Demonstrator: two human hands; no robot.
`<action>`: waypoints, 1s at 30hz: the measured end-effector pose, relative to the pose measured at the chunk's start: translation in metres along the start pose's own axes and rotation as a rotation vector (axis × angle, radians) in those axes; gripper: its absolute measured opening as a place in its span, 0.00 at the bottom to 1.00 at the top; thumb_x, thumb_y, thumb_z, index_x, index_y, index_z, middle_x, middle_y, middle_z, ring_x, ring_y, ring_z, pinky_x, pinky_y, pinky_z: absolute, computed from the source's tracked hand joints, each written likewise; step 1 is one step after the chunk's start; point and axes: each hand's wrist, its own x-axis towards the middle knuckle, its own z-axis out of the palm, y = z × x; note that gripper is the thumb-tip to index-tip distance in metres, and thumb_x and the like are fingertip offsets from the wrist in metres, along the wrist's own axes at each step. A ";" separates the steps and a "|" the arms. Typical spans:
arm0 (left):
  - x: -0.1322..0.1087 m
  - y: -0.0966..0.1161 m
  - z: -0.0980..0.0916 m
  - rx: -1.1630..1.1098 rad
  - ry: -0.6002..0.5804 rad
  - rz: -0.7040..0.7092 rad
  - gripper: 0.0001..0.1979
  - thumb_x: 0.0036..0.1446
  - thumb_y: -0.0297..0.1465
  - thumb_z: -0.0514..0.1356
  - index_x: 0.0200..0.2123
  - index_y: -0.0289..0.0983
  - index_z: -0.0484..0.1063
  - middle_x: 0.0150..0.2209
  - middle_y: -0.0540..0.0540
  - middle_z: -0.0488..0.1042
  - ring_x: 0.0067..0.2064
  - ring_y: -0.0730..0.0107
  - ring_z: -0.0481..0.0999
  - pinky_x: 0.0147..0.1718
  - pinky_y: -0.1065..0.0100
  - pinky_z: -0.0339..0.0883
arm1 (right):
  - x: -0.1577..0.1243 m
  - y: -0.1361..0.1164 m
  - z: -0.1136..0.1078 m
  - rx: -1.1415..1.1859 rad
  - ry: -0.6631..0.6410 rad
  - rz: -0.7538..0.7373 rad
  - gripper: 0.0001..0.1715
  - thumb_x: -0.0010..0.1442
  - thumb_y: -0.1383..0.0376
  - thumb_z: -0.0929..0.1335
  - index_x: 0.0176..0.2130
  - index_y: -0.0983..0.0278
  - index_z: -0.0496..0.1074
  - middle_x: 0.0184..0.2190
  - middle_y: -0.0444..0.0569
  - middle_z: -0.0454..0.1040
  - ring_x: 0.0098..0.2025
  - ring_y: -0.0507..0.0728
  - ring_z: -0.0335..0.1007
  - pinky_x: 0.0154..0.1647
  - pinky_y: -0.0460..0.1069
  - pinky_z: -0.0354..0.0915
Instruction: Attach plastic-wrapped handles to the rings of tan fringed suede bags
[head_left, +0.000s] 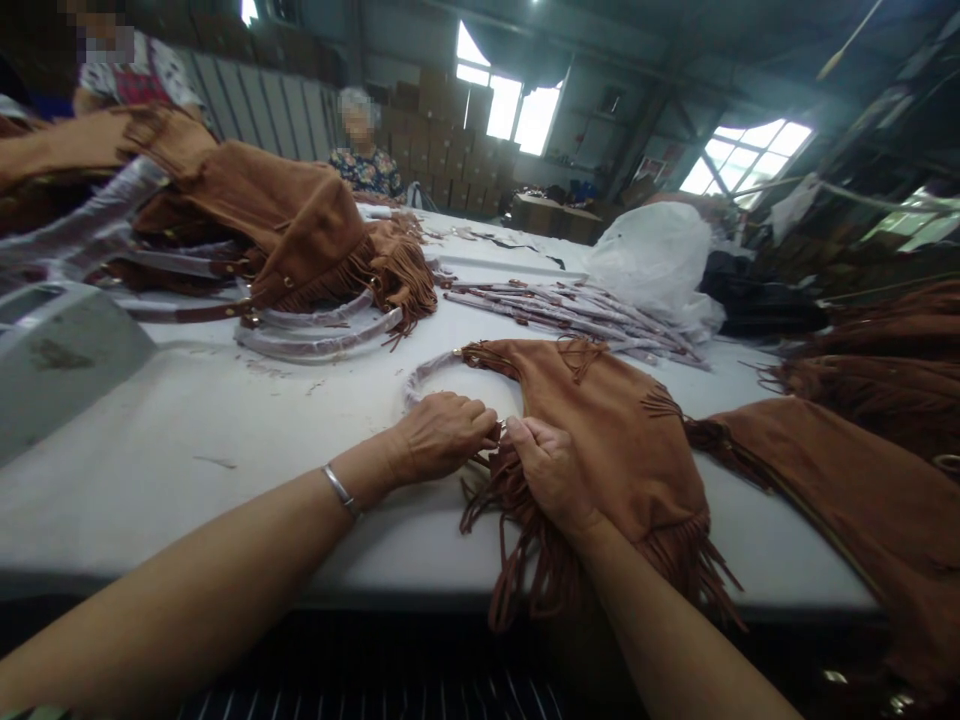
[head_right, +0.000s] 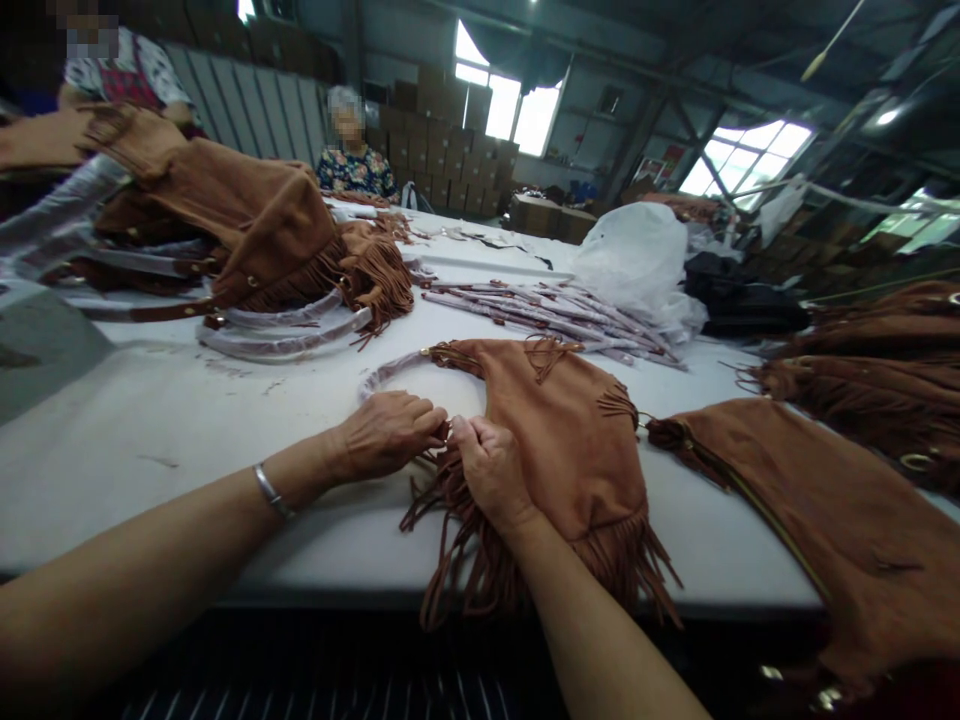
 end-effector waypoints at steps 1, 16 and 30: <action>0.000 -0.003 -0.002 -0.004 0.003 0.021 0.13 0.64 0.38 0.46 0.36 0.35 0.63 0.32 0.46 0.68 0.32 0.64 0.68 0.30 0.63 0.56 | 0.001 -0.002 -0.002 0.025 -0.043 0.020 0.22 0.62 0.54 0.60 0.25 0.67 0.67 0.21 0.45 0.67 0.24 0.50 0.62 0.27 0.45 0.58; 0.001 -0.020 -0.006 -0.050 -0.119 0.066 0.13 0.64 0.38 0.47 0.41 0.36 0.64 0.35 0.46 0.69 0.35 0.65 0.66 0.34 0.63 0.56 | 0.015 -0.008 -0.003 -0.138 -0.145 -0.069 0.17 0.61 0.61 0.58 0.23 0.65 0.60 0.20 0.44 0.62 0.25 0.50 0.57 0.28 0.46 0.54; 0.009 0.020 -0.004 -0.050 -0.084 -0.208 0.17 0.65 0.38 0.42 0.34 0.33 0.62 0.31 0.42 0.67 0.31 0.62 0.69 0.28 0.64 0.61 | 0.000 -0.001 0.007 -0.202 0.236 -0.164 0.20 0.64 0.61 0.57 0.23 0.65 0.60 0.21 0.44 0.62 0.25 0.50 0.57 0.29 0.46 0.53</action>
